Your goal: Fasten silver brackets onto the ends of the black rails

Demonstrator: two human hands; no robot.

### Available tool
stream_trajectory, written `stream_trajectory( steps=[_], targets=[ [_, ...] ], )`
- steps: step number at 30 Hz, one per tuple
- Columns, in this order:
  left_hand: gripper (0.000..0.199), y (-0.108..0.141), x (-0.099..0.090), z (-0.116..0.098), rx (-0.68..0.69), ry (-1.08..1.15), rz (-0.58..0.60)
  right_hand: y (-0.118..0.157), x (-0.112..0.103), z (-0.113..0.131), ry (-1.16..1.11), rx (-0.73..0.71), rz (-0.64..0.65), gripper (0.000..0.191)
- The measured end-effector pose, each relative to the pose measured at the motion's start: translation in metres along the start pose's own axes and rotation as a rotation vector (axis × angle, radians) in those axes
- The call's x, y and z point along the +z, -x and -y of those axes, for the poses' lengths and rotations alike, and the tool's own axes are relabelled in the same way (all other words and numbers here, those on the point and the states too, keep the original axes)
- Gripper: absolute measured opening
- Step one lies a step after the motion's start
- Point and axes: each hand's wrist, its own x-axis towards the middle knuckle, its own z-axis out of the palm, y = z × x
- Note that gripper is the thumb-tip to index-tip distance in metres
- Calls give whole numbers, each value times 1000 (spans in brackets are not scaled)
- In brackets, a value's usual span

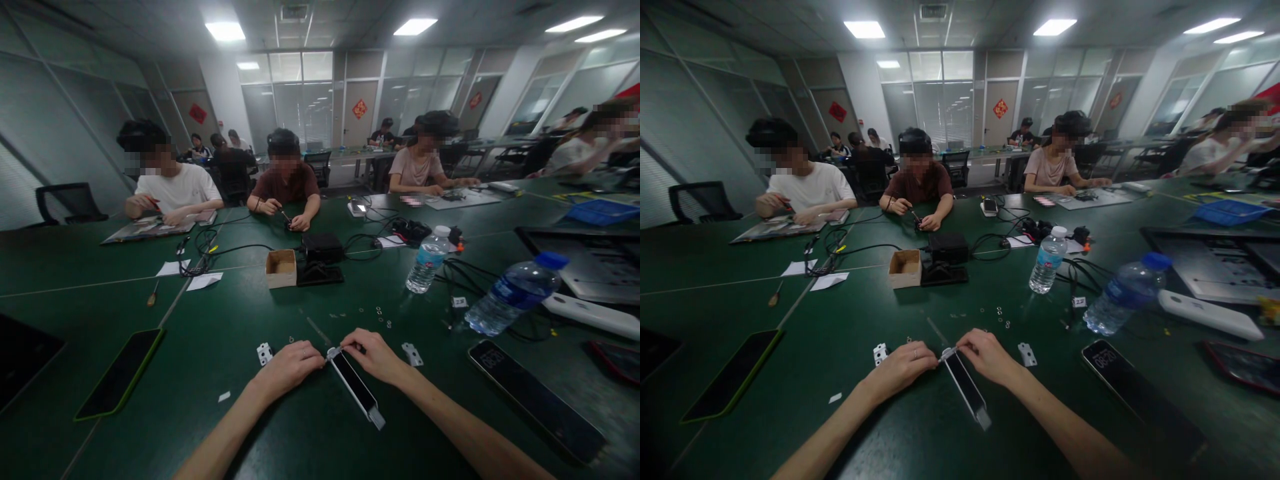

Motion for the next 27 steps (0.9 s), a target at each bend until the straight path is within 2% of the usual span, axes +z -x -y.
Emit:
stream_trajectory(
  steps=[6, 9, 16, 23, 27],
  targets=[
    [26, -2, -2, -5, 121, -174, 19, -1, 4, -4, 14, -38, -24, 14],
    [29, -2, 0, -4, 114, -132, -20, -2, 5, -6, 22, -38, -30, 14],
    [24, 1, 8, -2, -70, 304, -123, -1, 1, -5, -13, -22, -24, 14],
    [18, -5, 12, -9, -308, 501, -263, -1, -3, -3, -75, 4, -27, 14],
    [16, -8, 14, -11, -428, 663, -280, 0, -5, -1, -109, 38, -36, 14]
  ],
)
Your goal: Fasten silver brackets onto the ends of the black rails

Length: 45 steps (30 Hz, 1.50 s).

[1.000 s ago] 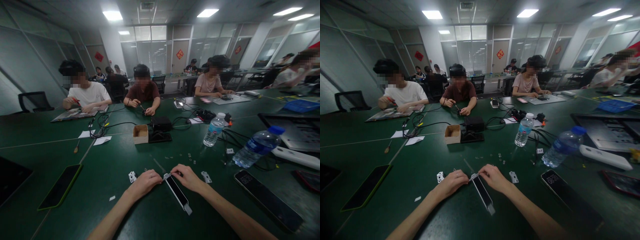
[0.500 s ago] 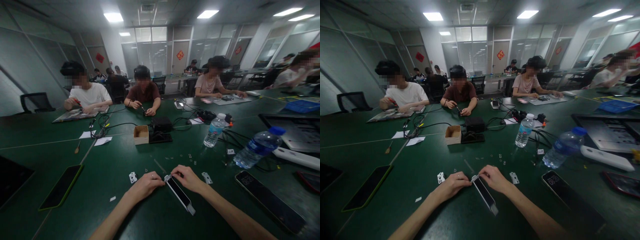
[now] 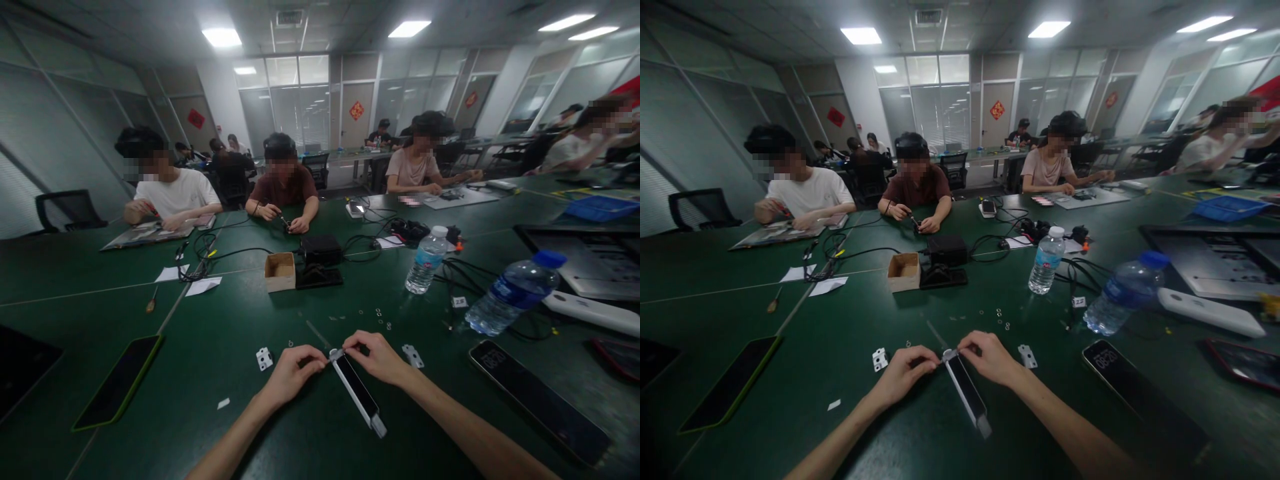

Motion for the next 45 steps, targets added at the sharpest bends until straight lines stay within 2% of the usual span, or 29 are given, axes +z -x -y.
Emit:
stream_trajectory(
  steps=[3, 8, 13, 19, 25, 35, 45],
  targets=[
    [21, -1, 5, 1, -103, 181, -10, 0, 0, 0, -20, 0, -10, 14],
    [32, -2, 13, 1, -166, 449, -45, -1, 4, -4, -68, -27, -65, 13],
    [38, -3, 16, 3, -221, 515, -139, -1, 5, -4, -75, -40, -77, 14],
    [41, -7, 13, 14, -231, 322, -220, 1, 6, -2, 25, -57, -17, 13],
    [49, -4, 18, 15, -283, 105, -149, 0, 7, -2, 91, -73, -4, 13],
    [45, -3, 18, 8, -233, 28, -112, 0, 5, 1, 144, -97, -16, 13],
    [47, 1, 23, 20, -195, -3, -149, -1, 4, 13, 122, -137, -74, 12]
  ],
)
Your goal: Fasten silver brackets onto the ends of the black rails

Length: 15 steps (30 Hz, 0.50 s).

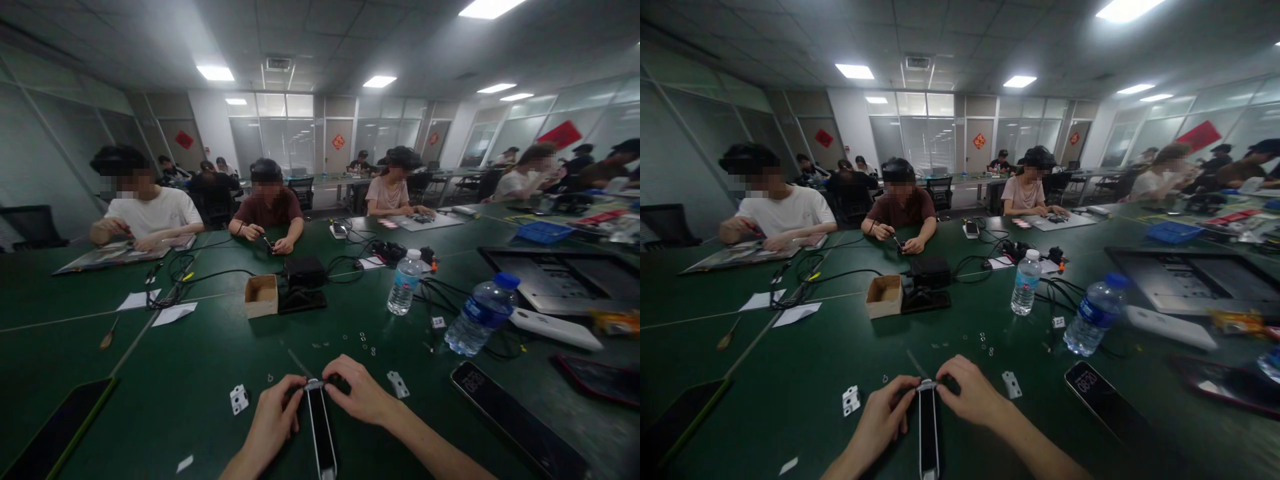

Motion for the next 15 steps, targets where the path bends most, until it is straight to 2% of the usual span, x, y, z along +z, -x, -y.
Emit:
stream_trajectory(
  steps=[3, 7, 11, 15],
  targets=[
    [42, 1, 0, -1, 30, -13, -47, -5, -7, -4, 63, 58, -52, 15],
    [38, 2, -2, -4, 50, -17, -77, -16, -25, -27, 265, 245, -113, 18],
    [36, 2, -2, -2, 52, 19, -54, -27, -42, -54, 465, 434, -43, 22],
    [28, 2, -3, 0, 81, 8, -36, -33, -47, -65, 484, 498, 22, 19]
  ],
)
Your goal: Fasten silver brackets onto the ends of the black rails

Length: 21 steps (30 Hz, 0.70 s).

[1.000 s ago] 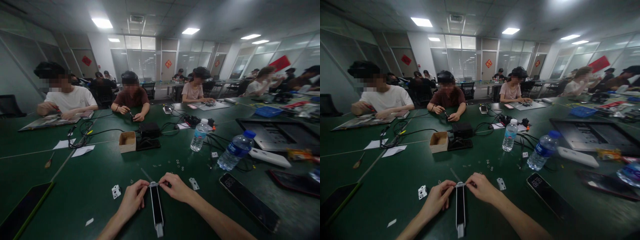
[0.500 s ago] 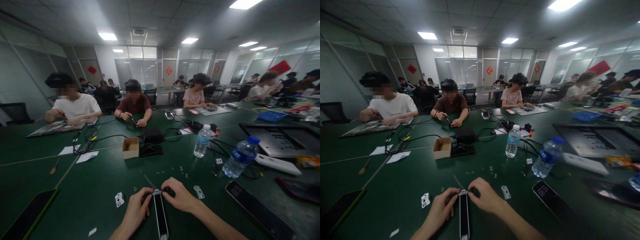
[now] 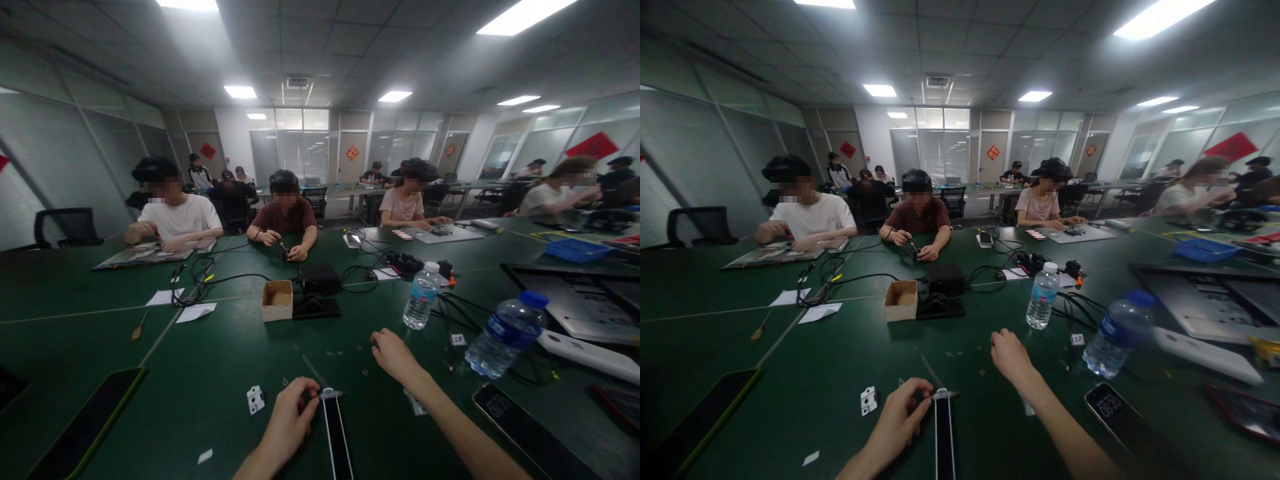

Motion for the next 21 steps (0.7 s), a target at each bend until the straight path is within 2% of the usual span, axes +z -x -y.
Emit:
stream_trajectory(
  steps=[6, 12, 21],
  targets=[
    [19, 0, -3, -2, 43, -92, 18, -7, 2, 1, -4, 3, 40, 17],
    [15, 0, -4, -6, 81, -147, 9, -20, 6, -6, -4, 47, 91, 28],
    [13, 0, -4, -7, 75, -113, 23, -30, -4, -12, -67, 113, 244, 21]
  ],
)
